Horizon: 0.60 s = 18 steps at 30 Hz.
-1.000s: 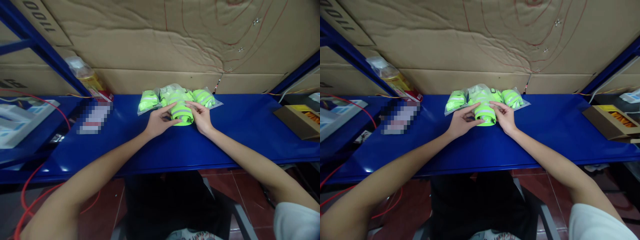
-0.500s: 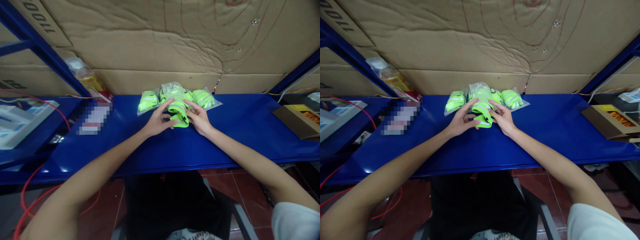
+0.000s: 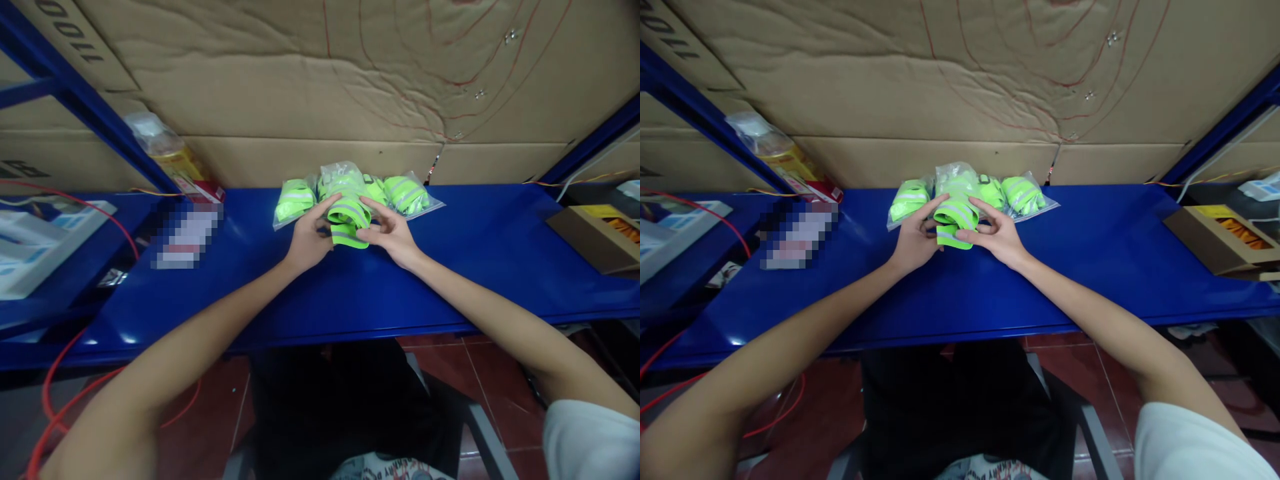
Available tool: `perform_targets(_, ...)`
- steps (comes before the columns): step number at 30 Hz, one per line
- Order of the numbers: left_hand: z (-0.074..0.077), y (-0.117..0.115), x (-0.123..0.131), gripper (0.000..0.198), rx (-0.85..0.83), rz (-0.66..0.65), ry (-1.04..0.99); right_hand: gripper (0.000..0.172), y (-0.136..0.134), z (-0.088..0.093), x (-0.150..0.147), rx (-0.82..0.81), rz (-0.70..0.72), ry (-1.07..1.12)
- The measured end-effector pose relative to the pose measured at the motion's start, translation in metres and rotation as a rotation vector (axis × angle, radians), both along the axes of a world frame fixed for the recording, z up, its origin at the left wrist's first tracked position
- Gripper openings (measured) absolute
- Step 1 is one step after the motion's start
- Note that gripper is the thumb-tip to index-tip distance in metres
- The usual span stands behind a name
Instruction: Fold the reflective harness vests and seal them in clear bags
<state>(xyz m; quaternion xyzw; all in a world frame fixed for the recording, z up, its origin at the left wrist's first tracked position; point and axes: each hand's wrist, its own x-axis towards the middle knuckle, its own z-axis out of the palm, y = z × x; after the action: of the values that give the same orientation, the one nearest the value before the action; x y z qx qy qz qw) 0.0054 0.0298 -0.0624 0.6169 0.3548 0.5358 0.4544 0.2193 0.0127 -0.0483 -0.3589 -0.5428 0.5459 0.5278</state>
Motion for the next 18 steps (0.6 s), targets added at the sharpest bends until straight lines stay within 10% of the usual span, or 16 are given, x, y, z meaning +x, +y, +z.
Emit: perform_targets(18, 0.008, -0.021, 0.005, 0.117, 0.255, 0.074, 0.315, 0.094, 0.000, -0.006, -0.005, 0.093, -0.131, -0.083)
